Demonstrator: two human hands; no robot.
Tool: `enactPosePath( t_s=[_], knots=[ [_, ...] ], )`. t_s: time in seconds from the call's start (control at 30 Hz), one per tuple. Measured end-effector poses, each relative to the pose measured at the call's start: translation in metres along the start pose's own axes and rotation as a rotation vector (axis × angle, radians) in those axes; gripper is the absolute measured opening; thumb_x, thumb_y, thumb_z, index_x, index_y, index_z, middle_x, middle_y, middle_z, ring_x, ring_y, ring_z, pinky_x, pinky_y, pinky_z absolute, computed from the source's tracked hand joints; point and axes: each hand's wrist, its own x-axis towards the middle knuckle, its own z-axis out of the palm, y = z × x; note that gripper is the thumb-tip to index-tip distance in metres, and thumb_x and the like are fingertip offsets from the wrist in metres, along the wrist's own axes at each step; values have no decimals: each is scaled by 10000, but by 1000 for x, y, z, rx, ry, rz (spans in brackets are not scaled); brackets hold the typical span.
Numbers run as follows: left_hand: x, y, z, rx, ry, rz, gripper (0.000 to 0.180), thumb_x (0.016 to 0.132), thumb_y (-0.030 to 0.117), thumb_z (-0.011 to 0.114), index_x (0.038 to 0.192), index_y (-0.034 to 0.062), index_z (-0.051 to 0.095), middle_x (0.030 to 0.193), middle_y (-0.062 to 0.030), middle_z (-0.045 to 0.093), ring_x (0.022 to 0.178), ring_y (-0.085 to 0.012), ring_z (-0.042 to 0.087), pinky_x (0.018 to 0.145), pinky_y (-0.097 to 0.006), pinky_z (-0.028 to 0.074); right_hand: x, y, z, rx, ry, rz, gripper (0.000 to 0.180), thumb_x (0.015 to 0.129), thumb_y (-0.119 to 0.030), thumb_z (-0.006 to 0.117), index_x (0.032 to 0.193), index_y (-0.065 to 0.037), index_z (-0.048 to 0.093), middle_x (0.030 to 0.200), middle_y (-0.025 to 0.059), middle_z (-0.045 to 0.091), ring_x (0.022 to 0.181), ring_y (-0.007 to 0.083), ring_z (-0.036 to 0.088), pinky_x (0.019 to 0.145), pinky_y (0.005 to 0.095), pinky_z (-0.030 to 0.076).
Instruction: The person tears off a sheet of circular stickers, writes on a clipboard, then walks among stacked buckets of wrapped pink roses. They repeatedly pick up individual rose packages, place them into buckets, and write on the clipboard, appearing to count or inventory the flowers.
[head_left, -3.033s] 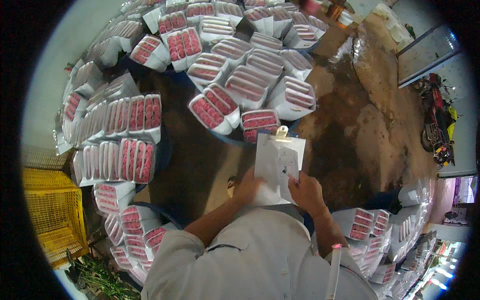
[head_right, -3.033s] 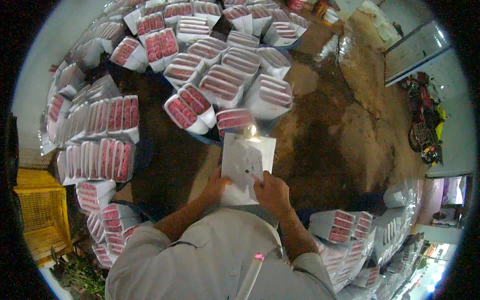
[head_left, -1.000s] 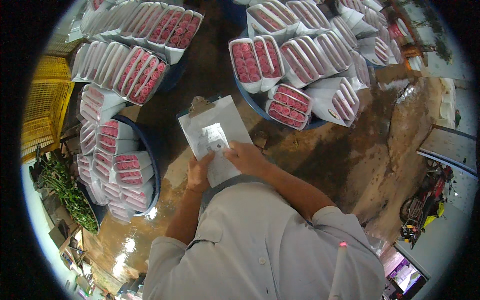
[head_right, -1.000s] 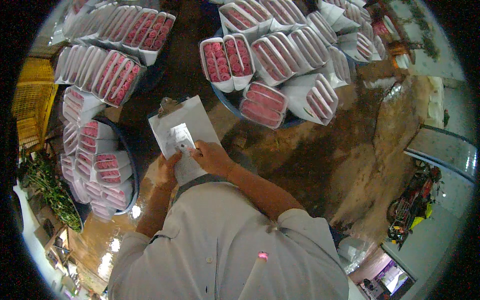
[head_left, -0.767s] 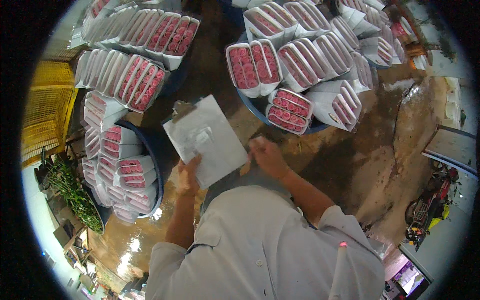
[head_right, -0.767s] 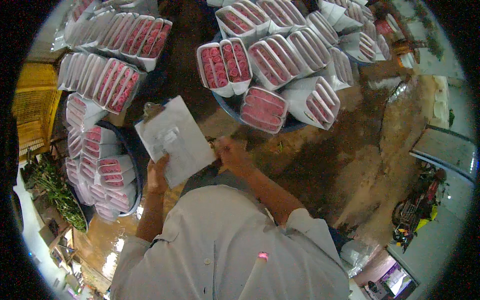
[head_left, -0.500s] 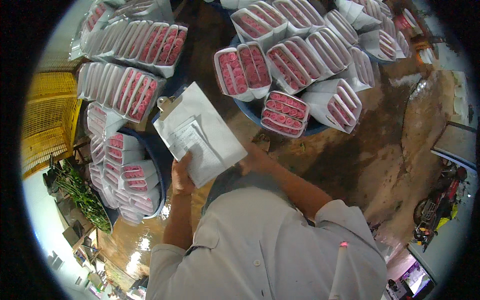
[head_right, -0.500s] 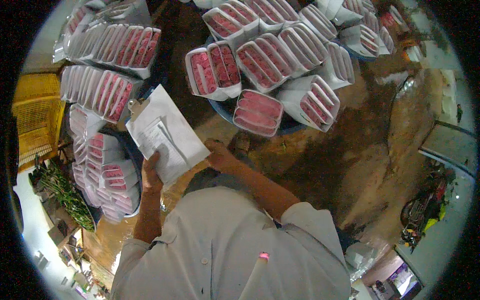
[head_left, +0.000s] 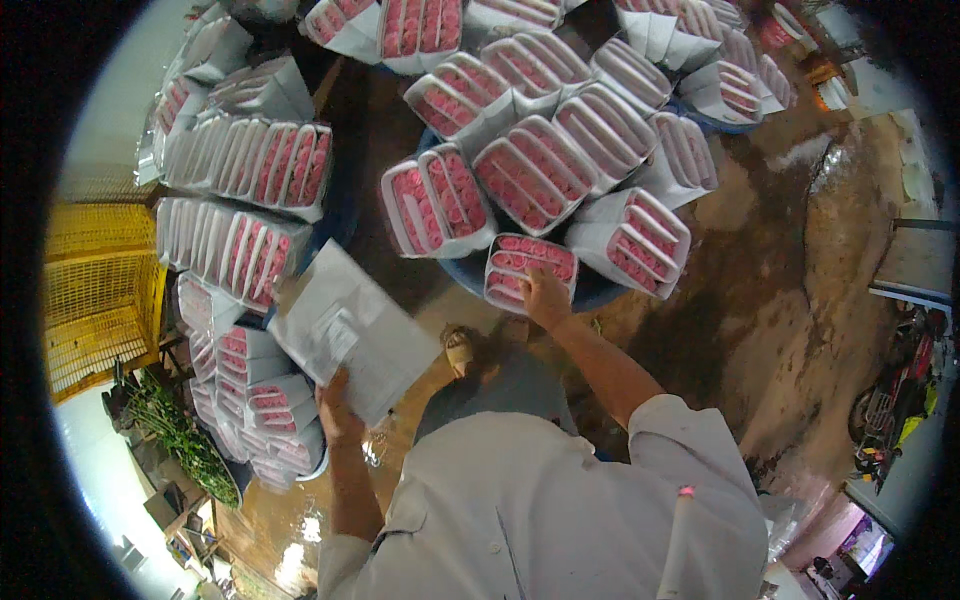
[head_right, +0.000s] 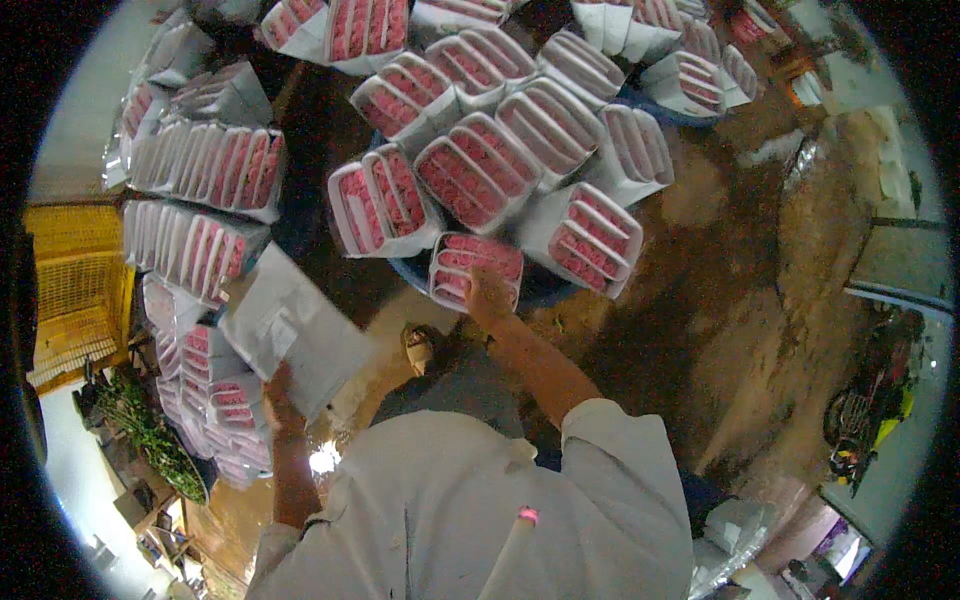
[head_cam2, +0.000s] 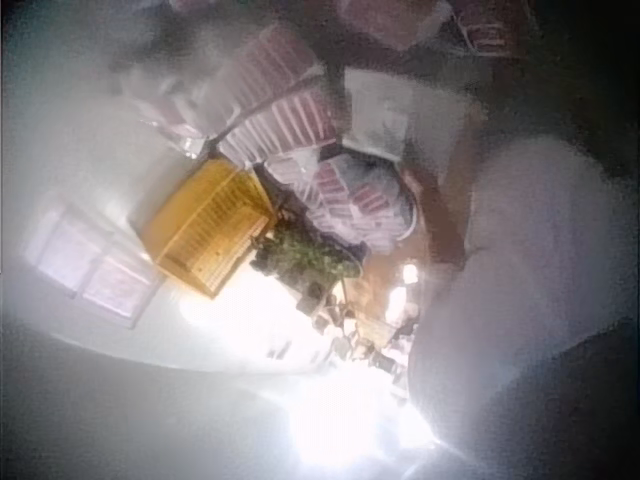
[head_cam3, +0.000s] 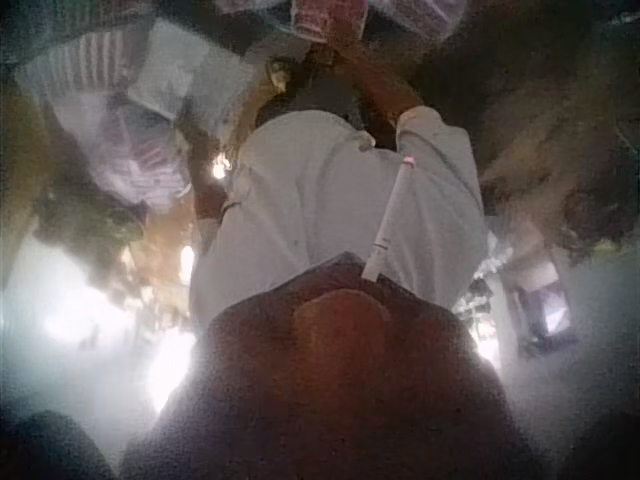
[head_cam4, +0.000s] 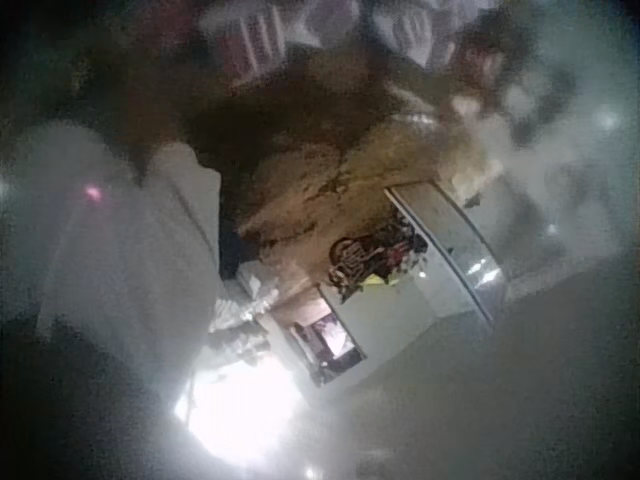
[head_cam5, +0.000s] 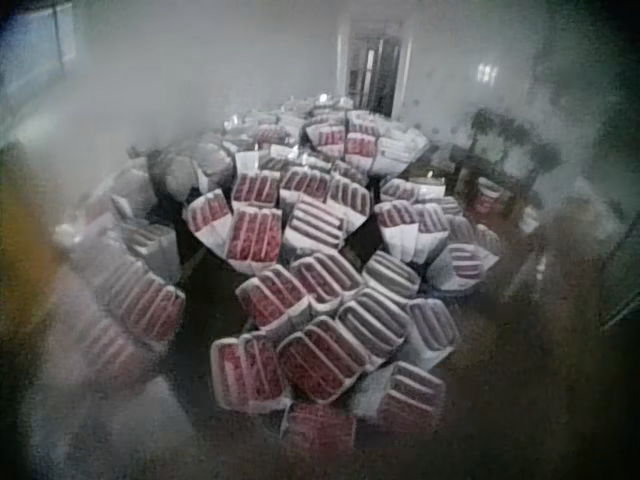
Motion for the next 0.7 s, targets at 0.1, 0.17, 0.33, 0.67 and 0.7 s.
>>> enactPosePath(
  t_s=[0.1, 0.17, 0.33, 0.67, 0.7],
  knots=[
    [-12, -15, -48, -52, 75, 24, 587, 852, 215, 665, 1376, 28, 475, 1280, -108, 556, 1129, -274, 555, 959, -396, 452, 7, 37, 16, -287, -41, -66, 197, 856, -191, 627, 995, -56, 593, 956, 182, 603, 907, 377, 633, 733, 502, 525],
    [-21, -25, -75, -110, 147, 14, 596, 851, 207, 664, 1383, 29, 465, 1290, -114, 548, 1136, -288, 554, 965, -413, 457, 9, 54, 26, -350, -43, -150, 200, 854, -175, 588, 1027, -74, 578, 956, 179, 589, 848, 367, 643, 701, 498, 530],
    [-58, -37, -85, -151, 372, 80, 632, 840, 158, 666, 1411, 41, 422, 1288, -125, 550, 1145, -312, 558, 957, -463, 485, 13, 74, 51, -314, -342, -7, 232, 839, -164, 584, 1056, -82, 572, 1007, 196, 594, 866, 352, 648, 703, 486, 535],
    [-82, -34, -60, -357, 471, 116, 481, 831, 102, 662, 1280, 5, 520, 1183, -118, 611, 1051, -297, 616, 898, -434, 524, 17, 79, 41, -411, -158, -304, 225, 821, -213, 593, 1029, -129, 612, 1037, 129, 625, 838, 328, 676, 673, 488, 547],
    [-80, -38, -61, -378, 419, 175, 482, 829, 100, 662, 1280, 5, 520, 1181, -118, 612, 1049, -296, 616, 898, -430, 523, 17, 78, 41, -409, -279, -237, 222, 821, -219, 591, 1023, -132, 619, 1048, 127, 628, 846, 331, 677, 672, 496, 545]
  ],
)
